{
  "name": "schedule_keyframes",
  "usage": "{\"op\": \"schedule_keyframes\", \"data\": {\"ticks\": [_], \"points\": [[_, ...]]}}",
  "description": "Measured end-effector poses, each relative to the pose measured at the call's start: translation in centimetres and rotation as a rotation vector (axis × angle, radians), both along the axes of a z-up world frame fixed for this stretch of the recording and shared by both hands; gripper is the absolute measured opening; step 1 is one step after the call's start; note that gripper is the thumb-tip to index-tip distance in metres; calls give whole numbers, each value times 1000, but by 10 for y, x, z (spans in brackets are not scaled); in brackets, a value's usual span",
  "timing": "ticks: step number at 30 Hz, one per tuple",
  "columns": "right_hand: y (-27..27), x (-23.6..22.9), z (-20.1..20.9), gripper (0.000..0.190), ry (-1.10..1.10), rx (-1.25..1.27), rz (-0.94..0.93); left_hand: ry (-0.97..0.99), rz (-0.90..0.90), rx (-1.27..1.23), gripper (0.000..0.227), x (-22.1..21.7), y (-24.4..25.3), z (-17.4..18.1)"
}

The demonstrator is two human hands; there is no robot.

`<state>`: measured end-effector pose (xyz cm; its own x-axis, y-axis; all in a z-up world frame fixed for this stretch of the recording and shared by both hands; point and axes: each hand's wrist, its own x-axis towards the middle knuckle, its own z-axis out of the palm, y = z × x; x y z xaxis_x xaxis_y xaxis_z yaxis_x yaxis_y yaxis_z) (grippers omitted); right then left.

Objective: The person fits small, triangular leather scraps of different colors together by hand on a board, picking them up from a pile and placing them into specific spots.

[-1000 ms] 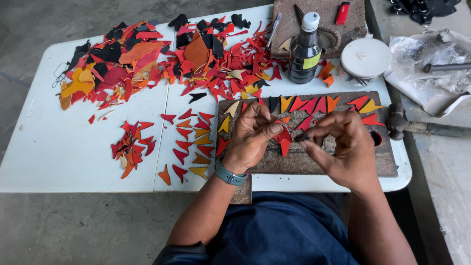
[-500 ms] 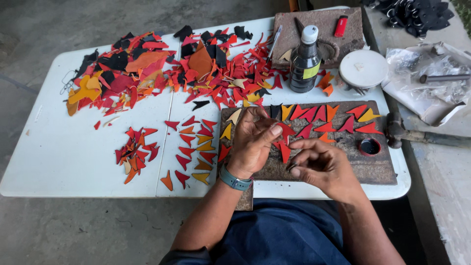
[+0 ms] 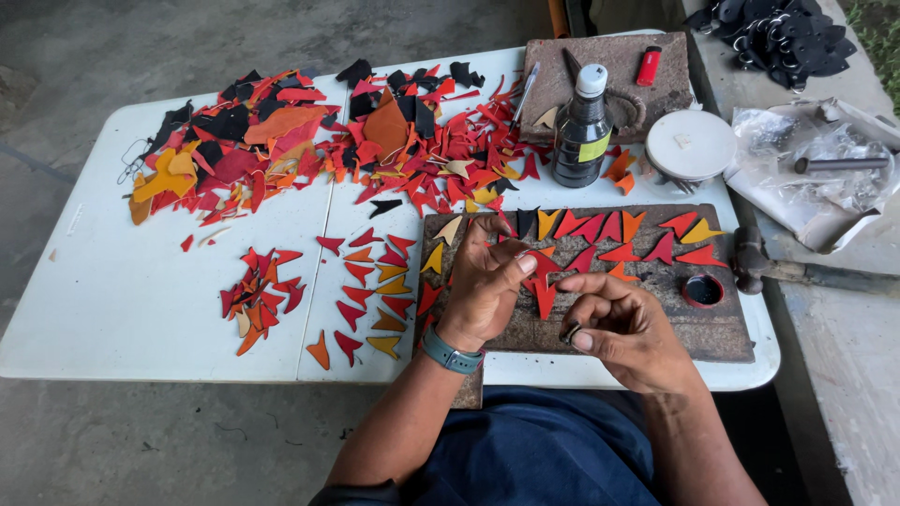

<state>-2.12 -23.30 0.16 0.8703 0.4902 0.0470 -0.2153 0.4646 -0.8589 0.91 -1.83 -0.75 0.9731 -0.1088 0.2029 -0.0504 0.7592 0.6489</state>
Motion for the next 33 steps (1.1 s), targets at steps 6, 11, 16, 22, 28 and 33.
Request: {"op": "schedule_keyframes", "data": {"ticks": [6, 11, 16, 22, 28, 33], "points": [[8, -1, -5, 59, 70, 74, 139, -55, -77, -18, 51, 1, 1, 2], [8, -5, -6, 61, 74, 222, 160, -34, -86, 1, 54, 0, 2, 3], [7, -6, -8, 61, 163, 325, 169, 24, -136, -91, 51, -4, -3, 2], [8, -4, -17, 58, 169, 218, 110, -33, -2, 12, 52, -5, -3, 3], [2, -14, -6, 42, -235, -188, -140, -284, 139, 405, 50, -14, 16, 20], [16, -18, 28, 28, -743, -532, -253, -164, 123, 280, 49, -20, 11, 28]]}}
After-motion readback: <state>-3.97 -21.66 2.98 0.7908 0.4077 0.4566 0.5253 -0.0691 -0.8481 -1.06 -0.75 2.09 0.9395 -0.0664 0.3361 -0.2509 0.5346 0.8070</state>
